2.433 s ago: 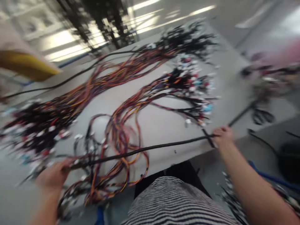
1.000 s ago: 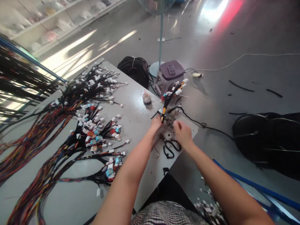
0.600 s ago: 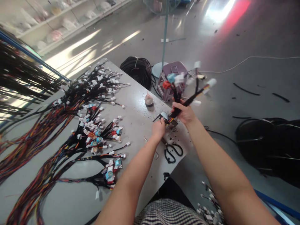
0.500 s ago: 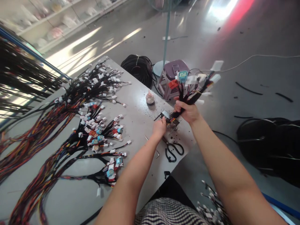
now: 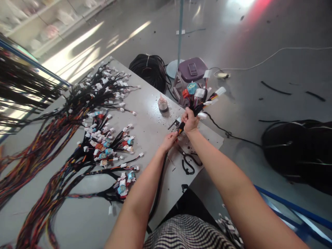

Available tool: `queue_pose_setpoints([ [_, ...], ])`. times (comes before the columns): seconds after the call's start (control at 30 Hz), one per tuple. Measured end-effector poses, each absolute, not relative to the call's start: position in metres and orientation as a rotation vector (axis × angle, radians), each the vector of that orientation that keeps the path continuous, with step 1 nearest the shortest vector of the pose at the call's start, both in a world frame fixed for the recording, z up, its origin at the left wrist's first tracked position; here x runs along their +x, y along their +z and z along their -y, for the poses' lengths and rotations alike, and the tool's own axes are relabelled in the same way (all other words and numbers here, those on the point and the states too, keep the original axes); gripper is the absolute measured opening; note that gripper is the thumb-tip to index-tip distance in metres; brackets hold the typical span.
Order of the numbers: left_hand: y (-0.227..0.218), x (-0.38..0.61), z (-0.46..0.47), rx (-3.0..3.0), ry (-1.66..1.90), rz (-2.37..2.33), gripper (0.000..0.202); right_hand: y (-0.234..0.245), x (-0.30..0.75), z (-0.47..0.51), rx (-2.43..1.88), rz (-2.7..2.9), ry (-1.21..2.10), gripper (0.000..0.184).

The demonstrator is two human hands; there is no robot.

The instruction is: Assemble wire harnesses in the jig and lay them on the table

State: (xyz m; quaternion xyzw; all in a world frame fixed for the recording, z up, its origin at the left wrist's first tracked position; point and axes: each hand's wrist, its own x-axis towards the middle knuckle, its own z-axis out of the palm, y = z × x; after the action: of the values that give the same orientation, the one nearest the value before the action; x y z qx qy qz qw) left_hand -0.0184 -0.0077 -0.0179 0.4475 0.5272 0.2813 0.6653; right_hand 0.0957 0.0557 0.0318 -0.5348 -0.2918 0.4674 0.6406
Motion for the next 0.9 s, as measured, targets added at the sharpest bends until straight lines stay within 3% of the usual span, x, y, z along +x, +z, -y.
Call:
queue_pose_setpoints([
  [0.2, -0.016, -0.023, 0.015, 1.174, 0.661, -1.270, 0.062, 0.028, 0.134, -0.045, -1.396, 1.116, 1.113, 0.041],
  [0.33, -0.013, -0.023, 0.014, 1.033, 0.622, -1.270, 0.056, 0.027, 0.151, -0.036, -1.484, 1.296, 1.127, 0.043],
  [0.57, -0.008, -0.015, 0.007, 1.050, 0.607, -1.384, 0.052, 0.027, 0.137, -0.029, -1.900, 1.408, 0.742, 0.033],
  [0.7, -0.008, -0.015, 0.013, 1.239, 0.601, -1.522, 0.055, 0.020, 0.147, 0.035, -1.934, 1.510, 0.496, 0.046],
  [0.83, -0.005, -0.004, 0.013, 1.408, 0.586, -1.699, 0.054, -0.002, 0.153, 0.121, -1.975, 1.689, 0.516, 0.030],
  [0.9, -0.005, 0.000, 0.010, 1.435, 0.586, -1.709, 0.054, -0.013, 0.152, 0.146, -2.041, 1.868, 0.619, 0.031],
])
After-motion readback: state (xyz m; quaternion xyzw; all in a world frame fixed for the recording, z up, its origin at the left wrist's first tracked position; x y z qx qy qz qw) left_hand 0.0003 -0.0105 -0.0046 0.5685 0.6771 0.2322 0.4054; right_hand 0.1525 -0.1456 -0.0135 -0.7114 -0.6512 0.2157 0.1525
